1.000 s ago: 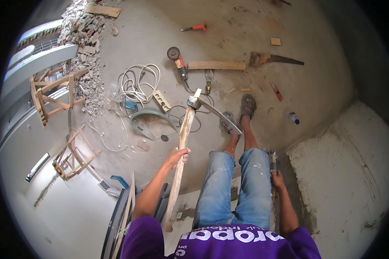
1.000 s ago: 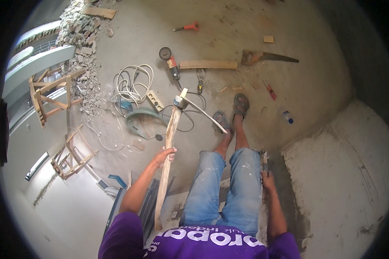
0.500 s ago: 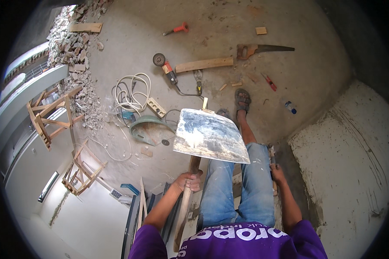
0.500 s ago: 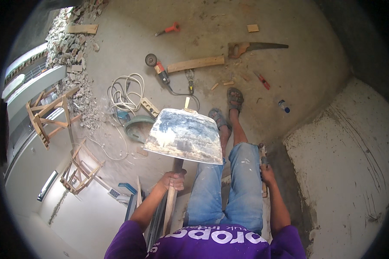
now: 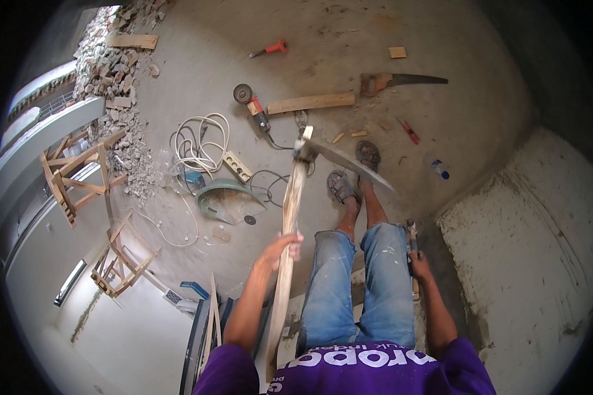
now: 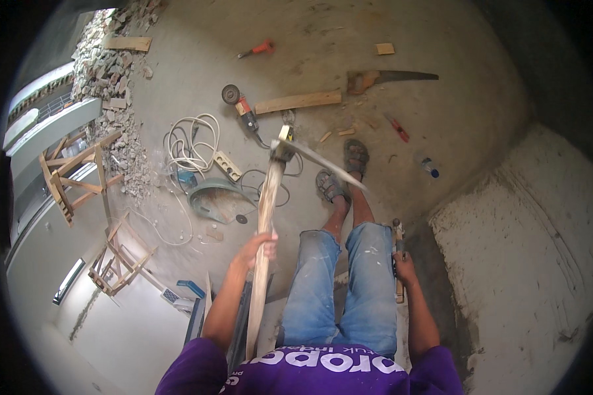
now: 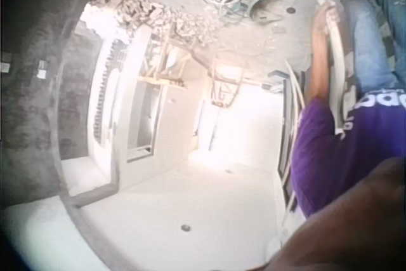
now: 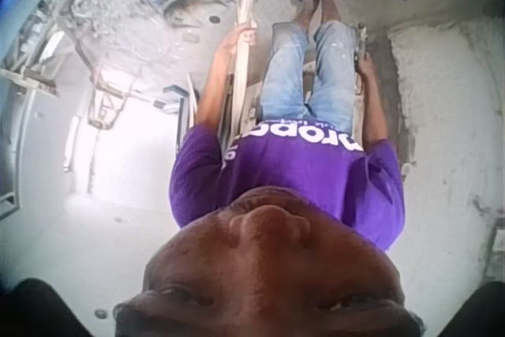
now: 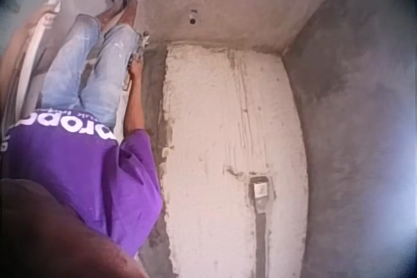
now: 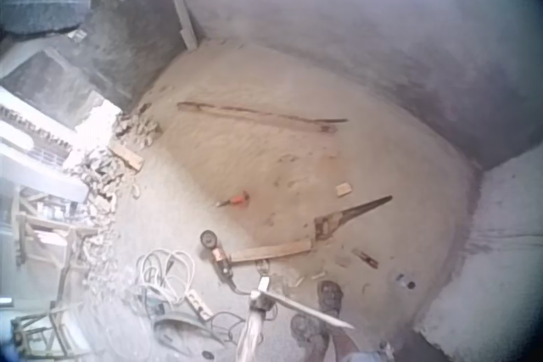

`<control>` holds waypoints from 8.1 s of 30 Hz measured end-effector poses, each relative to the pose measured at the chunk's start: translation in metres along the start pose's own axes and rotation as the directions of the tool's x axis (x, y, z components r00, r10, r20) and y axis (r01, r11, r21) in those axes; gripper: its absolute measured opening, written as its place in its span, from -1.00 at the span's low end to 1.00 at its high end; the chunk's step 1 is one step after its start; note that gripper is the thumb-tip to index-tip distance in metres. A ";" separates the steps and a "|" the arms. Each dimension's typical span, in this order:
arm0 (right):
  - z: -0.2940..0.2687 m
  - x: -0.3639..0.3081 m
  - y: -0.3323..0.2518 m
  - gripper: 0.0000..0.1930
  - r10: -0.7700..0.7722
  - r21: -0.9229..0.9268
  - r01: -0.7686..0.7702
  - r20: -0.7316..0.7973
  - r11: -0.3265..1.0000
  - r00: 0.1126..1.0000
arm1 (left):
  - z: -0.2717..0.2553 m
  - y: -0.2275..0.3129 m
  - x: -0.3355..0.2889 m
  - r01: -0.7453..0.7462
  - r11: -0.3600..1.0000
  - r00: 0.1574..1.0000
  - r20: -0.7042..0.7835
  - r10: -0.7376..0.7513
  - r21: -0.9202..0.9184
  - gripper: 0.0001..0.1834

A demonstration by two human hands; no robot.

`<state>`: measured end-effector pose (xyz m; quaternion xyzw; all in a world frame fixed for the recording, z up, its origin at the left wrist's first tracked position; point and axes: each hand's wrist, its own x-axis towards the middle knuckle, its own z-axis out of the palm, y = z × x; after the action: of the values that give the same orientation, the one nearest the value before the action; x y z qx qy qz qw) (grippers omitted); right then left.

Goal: The person repairs a hoe by attaching a new wooden handle. They use a hammer to drive the wooden wedge into the handle, a saw to cut the excess wood, and a utility knife to trim the wood. The person also uses a grinder to smooth the edges of the handle.

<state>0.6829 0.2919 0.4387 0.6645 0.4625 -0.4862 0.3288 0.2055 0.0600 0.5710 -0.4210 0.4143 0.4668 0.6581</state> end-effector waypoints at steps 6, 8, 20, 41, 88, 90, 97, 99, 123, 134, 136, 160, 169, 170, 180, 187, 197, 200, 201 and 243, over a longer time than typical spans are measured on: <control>-0.002 -0.022 -0.051 -0.40 -0.084 -0.221 0.071 -0.052 0.973 0.995 | 0.002 0.060 0.101 -0.131 0.513 0.745 -0.257 0.615 0.848 -0.66; -0.001 -0.002 -0.042 -0.40 -0.250 -0.341 0.195 -0.125 0.920 0.960 | -0.017 0.060 0.130 -0.089 0.342 0.643 -0.208 0.737 0.936 -0.59; -0.035 0.230 -0.212 -0.45 -0.469 -0.355 0.361 -0.294 0.862 0.833 | -0.072 0.093 0.175 0.209 -0.046 0.311 -0.022 0.950 0.977 -0.58; -0.010 0.498 -0.290 -0.46 -0.499 -0.182 0.575 -0.734 0.798 0.460 | -0.242 0.232 0.350 -0.503 0.653 0.851 0.193 0.488 0.567 -0.67; 0.023 0.136 -0.346 -0.44 -0.841 0.062 0.987 -0.533 -0.147 -0.092 | -0.127 0.259 0.475 -0.483 -0.206 0.134 0.304 0.943 0.851 -0.32; 0.029 0.130 -0.344 -0.46 -0.872 0.079 0.990 -0.486 -0.116 -0.064 | -0.132 0.269 0.478 -0.562 -0.130 0.182 0.276 0.944 0.817 -0.38; 0.051 0.125 -0.356 -0.52 -0.957 0.141 0.990 -0.281 0.030 0.069 | -0.149 0.288 0.496 -0.742 -0.082 0.139 0.273 0.952 0.666 -0.53; 0.066 0.143 -0.367 -0.54 -0.974 0.190 0.978 -0.186 0.090 0.126 | -0.157 0.287 0.495 -0.732 -0.147 0.093 0.311 0.946 0.666 -0.49; 0.167 0.269 -0.349 -0.46 -0.983 -0.216 0.970 0.115 0.112 0.140 | -0.087 0.309 0.477 -0.249 -0.134 0.269 0.202 0.942 0.959 -0.27; 0.193 0.276 -0.395 -0.44 -0.990 -0.185 0.981 0.113 0.064 0.086 | -0.082 0.300 0.472 -0.251 -0.127 0.228 0.187 0.956 0.960 -0.34; 0.192 0.279 -0.392 -0.45 -0.987 -0.193 0.977 0.114 0.087 0.111 | -0.079 0.299 0.471 -0.267 -0.133 0.229 0.197 0.953 0.954 -0.35; 0.169 0.293 -0.349 -0.37 -0.992 -0.248 0.969 0.119 0.002 0.033 | -0.085 0.293 0.475 -0.212 -0.160 0.179 0.199 0.964 0.964 -0.41; 0.155 0.300 -0.328 -0.36 -0.990 -0.288 0.957 0.144 -0.041 0.001 | -0.090 0.299 0.480 -0.231 -0.149 0.184 0.193 0.964 0.961 -0.34; 0.147 0.302 -0.315 -0.37 -0.991 -0.228 0.973 0.116 0.032 0.060 | -0.086 0.301 0.480 -0.217 -0.146 0.190 0.188 0.964 0.965 -0.34; 0.208 0.288 -0.407 -0.33 -0.990 -0.154 0.988 0.142 -0.014 0.008 | -0.089 0.293 0.468 -0.201 -0.115 0.215 0.159 0.964 0.973 -0.40; 0.159 0.287 -0.323 -0.42 -0.964 -0.022 0.964 0.019 0.264 0.264 | -0.085 0.297 0.481 -0.228 -0.164 0.161 0.203 0.966 0.960 -0.34; 0.136 0.275 -0.288 -0.56 -0.855 -0.009 0.855 -0.020 0.519 0.519 | -0.078 0.294 0.479 -0.224 -0.124 0.182 0.167 0.969 0.967 -0.35; 0.144 0.266 -0.304 -0.54 -0.891 0.007 0.891 0.033 0.453 0.453 | -0.093 0.288 0.484 -0.210 -0.163 0.091 0.185 0.979 0.964 -0.37; 0.160 0.258 -0.342 -0.53 -0.976 -0.221 0.962 0.105 0.163 0.190 | -0.087 0.290 0.479 -0.220 -0.144 0.115 0.172 0.978 0.965 -0.38; 0.153 0.272 -0.365 -0.51 -0.979 -0.197 0.971 0.128 0.133 0.160 | -0.079 0.281 0.490 -0.205 -0.156 0.082 0.176 0.981 0.966 -0.36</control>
<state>0.3162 0.3665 0.1373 0.1695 0.8409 -0.5140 0.0027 0.0310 0.1746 0.0399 0.1708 0.9436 0.2443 0.1440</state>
